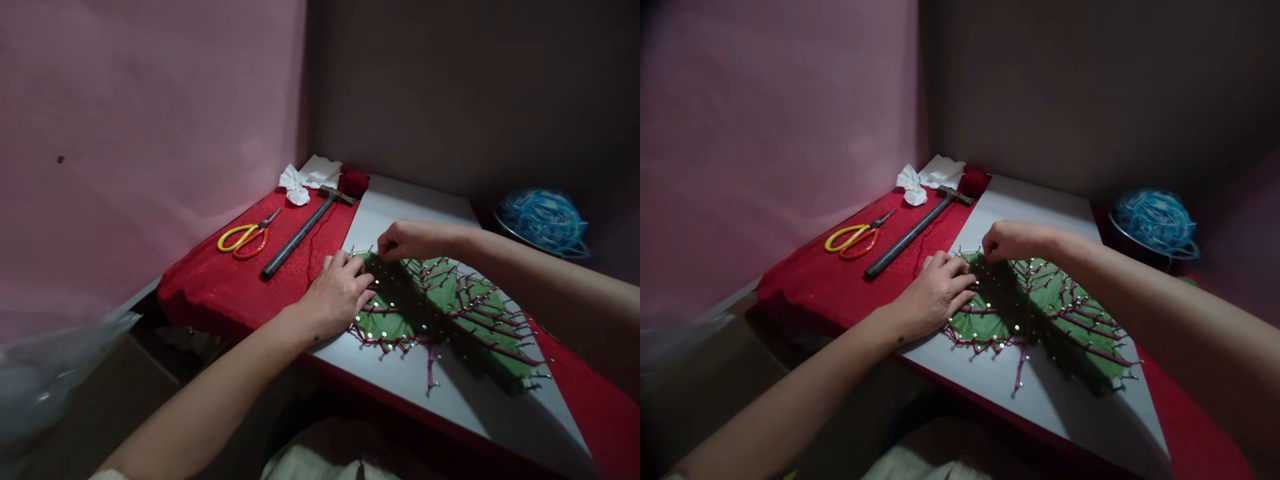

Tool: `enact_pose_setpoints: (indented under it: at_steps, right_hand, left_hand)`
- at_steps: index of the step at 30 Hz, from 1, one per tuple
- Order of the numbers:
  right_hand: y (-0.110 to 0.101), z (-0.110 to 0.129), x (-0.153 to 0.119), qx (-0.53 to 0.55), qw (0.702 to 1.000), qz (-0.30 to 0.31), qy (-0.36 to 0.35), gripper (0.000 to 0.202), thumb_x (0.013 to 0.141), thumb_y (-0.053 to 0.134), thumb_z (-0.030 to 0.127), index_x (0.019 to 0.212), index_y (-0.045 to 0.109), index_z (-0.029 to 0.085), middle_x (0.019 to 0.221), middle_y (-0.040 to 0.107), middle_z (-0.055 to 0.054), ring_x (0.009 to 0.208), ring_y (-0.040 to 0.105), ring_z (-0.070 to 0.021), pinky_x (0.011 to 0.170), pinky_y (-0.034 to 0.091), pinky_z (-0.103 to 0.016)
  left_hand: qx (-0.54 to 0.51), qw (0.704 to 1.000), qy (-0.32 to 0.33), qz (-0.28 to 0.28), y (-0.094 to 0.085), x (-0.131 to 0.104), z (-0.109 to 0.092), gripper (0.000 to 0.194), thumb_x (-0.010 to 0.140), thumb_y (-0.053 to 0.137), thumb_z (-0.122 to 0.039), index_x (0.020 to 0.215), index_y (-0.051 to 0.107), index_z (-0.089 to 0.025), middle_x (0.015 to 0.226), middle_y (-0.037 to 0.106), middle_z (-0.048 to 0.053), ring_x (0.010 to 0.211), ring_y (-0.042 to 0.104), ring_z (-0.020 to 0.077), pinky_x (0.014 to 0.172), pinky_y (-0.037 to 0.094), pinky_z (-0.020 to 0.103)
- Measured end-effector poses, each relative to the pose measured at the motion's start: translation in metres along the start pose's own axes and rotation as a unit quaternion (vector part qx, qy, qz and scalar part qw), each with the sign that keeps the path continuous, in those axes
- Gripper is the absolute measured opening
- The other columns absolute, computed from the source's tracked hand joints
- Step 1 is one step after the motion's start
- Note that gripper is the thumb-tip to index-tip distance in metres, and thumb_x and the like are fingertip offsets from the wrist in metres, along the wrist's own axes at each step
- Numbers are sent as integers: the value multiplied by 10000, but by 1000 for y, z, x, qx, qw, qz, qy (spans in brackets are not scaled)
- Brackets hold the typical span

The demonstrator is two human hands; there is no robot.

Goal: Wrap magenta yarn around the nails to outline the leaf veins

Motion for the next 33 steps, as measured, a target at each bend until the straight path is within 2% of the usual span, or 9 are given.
enact_pose_setpoints:
  at_steps: [4,6,10,13,17,21,27,30,33]
  right_hand:
    - [0,13,4,-155,987,-31,31,276,768,462,204,879,710,157,794,697,-91,651,558,-155,557,314,-268]
    - [-2,26,3,-195,978,-49,60,296,785,435,217,855,712,140,802,697,-134,674,583,-182,535,298,-279]
    - [3,47,-7,-191,972,-66,117,263,747,452,171,816,704,144,782,693,-142,634,581,-174,490,268,-270]
    - [9,48,-20,-178,967,-95,153,251,757,445,178,798,691,145,759,687,-135,606,569,-169,482,254,-273]
    - [13,29,-31,-72,980,-151,111,238,759,448,188,725,684,187,683,672,-57,601,545,-142,543,316,-269]
    - [21,-1,-27,122,978,-142,89,171,688,533,199,694,704,201,599,641,11,576,527,-109,565,367,-234]
    - [31,-17,-24,318,928,-156,117,163,670,586,297,722,686,179,551,568,32,510,448,-88,497,345,-232]
    - [33,-14,-28,351,913,-175,110,167,669,602,318,723,680,181,535,546,38,486,426,-80,466,327,-228]
    - [35,-12,-34,341,911,-208,101,153,682,601,301,689,696,181,577,614,10,523,497,-98,499,382,-232]
  left_hand:
    - [8,1000,-4,10,-1,0,0,251,917,451,-327,995,643,-185,1032,562,70,948,386,243,763,319,376]
    - [7,1000,-6,11,-1,1,0,242,912,459,-311,1023,637,-191,1026,560,70,942,383,239,761,318,373]
    - [-2,1000,-9,12,-1,0,1,242,910,460,-301,1044,633,-197,1017,552,74,921,385,234,739,317,368]
    - [-4,1000,-8,12,-1,0,0,228,911,458,-288,1024,634,-196,1009,554,68,919,388,232,736,316,368]
    - [5,1000,-6,11,-2,0,0,229,912,459,-296,984,640,-175,1015,558,71,930,390,235,751,318,375]
    - [-8,1000,-6,2,-2,0,0,262,920,451,-330,1037,637,-187,1028,563,74,938,393,236,762,322,378]
    - [-21,1000,-5,-6,1,-1,1,271,918,460,-327,1089,632,-205,1026,569,67,945,396,231,778,330,374]
    - [-23,1000,-3,-6,1,0,1,279,921,456,-320,1107,626,-200,1026,568,69,950,397,229,793,334,375]
    - [-26,1000,-4,-4,0,0,1,286,920,458,-318,1122,622,-198,1034,569,73,951,396,230,796,337,377]
Point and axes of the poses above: each hand's wrist, its own x-axis towards the middle knuckle, its own y-axis out of the palm, z = x × y, the point moved 6 cm from there along x, towards the middle knuckle
